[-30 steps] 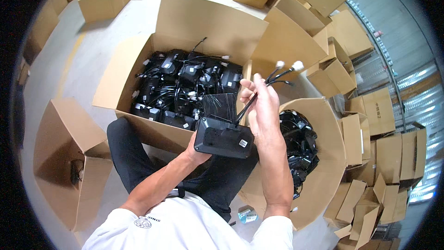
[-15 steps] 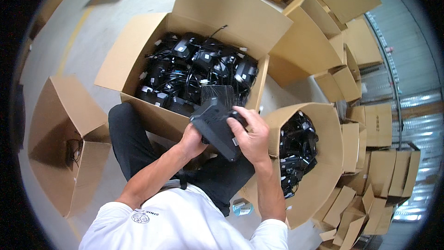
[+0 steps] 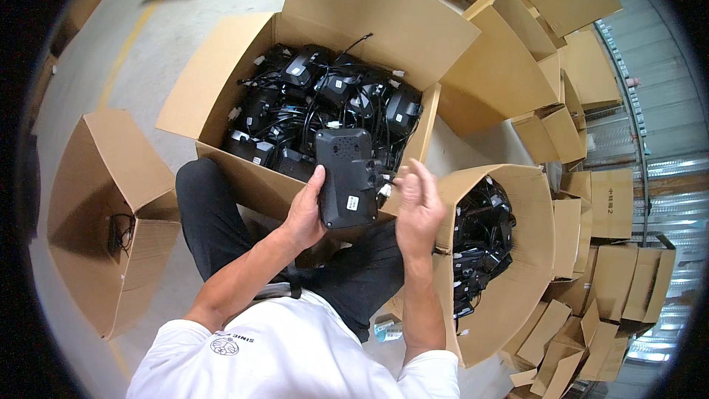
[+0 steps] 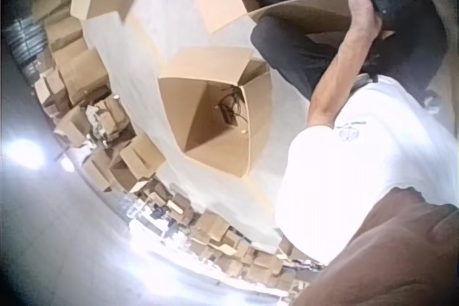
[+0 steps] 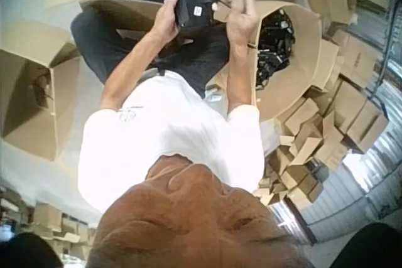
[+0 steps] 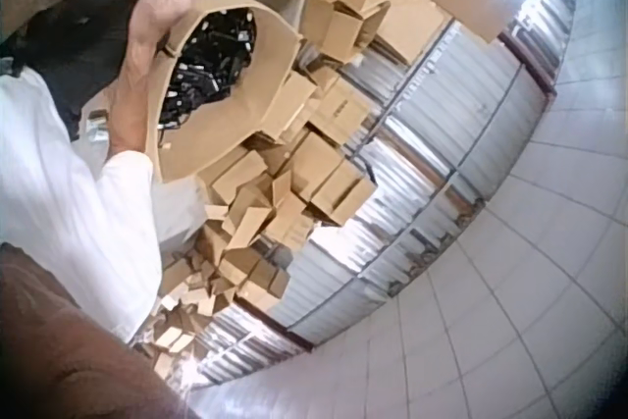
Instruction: The person sorts electronic display units with wiring by hand, transferring them from one cardboard box to another.
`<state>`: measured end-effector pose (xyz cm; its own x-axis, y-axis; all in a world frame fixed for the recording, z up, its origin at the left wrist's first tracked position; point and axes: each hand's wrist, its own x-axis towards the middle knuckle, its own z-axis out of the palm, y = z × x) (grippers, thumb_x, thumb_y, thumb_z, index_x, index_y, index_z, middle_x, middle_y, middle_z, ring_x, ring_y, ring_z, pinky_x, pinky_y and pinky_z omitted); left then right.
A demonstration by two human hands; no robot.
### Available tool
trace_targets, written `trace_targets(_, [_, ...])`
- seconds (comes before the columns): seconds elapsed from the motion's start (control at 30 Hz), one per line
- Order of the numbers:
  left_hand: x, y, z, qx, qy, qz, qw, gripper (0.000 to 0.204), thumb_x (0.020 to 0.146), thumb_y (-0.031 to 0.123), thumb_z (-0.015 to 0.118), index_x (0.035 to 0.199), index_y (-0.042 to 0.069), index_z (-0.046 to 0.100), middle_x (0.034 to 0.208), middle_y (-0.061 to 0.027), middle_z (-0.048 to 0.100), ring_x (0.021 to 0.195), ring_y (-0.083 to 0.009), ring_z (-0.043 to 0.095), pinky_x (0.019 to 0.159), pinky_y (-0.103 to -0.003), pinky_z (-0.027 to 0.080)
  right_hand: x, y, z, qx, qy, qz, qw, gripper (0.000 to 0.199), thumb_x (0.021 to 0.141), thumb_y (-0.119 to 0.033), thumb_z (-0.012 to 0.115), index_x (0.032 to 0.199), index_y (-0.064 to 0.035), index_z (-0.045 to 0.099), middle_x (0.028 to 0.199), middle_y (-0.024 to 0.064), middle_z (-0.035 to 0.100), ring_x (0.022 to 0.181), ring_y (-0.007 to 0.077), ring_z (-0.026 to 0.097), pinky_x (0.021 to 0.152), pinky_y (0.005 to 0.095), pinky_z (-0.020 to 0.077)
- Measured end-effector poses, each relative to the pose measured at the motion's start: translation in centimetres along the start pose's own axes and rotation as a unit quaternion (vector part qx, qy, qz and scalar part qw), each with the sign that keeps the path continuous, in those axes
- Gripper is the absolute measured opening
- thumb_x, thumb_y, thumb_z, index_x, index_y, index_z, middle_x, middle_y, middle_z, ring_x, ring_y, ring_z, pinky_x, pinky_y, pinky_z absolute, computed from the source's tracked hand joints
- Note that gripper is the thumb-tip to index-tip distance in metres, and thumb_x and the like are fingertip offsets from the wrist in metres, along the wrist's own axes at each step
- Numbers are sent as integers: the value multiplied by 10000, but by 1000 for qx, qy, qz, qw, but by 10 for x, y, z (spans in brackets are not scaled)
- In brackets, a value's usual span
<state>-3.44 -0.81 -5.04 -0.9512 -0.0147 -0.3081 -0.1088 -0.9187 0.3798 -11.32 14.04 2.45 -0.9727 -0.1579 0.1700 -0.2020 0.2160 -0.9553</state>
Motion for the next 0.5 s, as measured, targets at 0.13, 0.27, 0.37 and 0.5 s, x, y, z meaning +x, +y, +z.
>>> trace_targets(0.13, [2, 5, 10, -9, -9, 10, 1000, 575, 1071, 501, 378, 1377, 26, 489, 1293, -115, 607, 1167, -200, 618, 1012, -372, 523, -15, -14, -18, -266, -164, -333, 889, 561, 783, -220, 832, 1266, -21, 627, 1278, 171, 620, 1184, 368, 586, 1007, 454, 481])
trace_targets(0.27, [-4, 4, 35, 156, -39, 57, 985, 596, 1080, 495, 330, 1445, 30, 401, 1350, -129, 560, 1242, -190, 560, 1067, -394, 472, -28, 11, -15, -428, -135, -423, 787, 667, 764, -86, 798, 1355, 7, 505, 1396, 190, 527, 1275, 429, 496, 1076, 531, 425])
trace_targets(0.37, [-23, 16, 43, 261, -72, 109, 957, 556, 1084, 428, 395, 1431, -5, 436, 1330, -119, 571, 1174, -164, 600, 1015, -352, 502, -23, 12, -24, -334, -37, -469, 817, 578, 795, -42, 749, 1321, 34, 522, 1300, 230, 587, 1142, 400, 594, 981, 474, 513])
trace_targets(0.5, [0, 51, 26, 385, -28, 195, 902, 472, 988, 213, 660, 1352, -60, 536, 1203, -144, 651, 1061, -179, 659, 932, -337, 532, -26, -1, -30, -41, 38, -41, 998, 561, 902, -253, 752, 1314, 44, 513, 1212, 105, 613, 1095, 213, 617, 947, 362, 508])
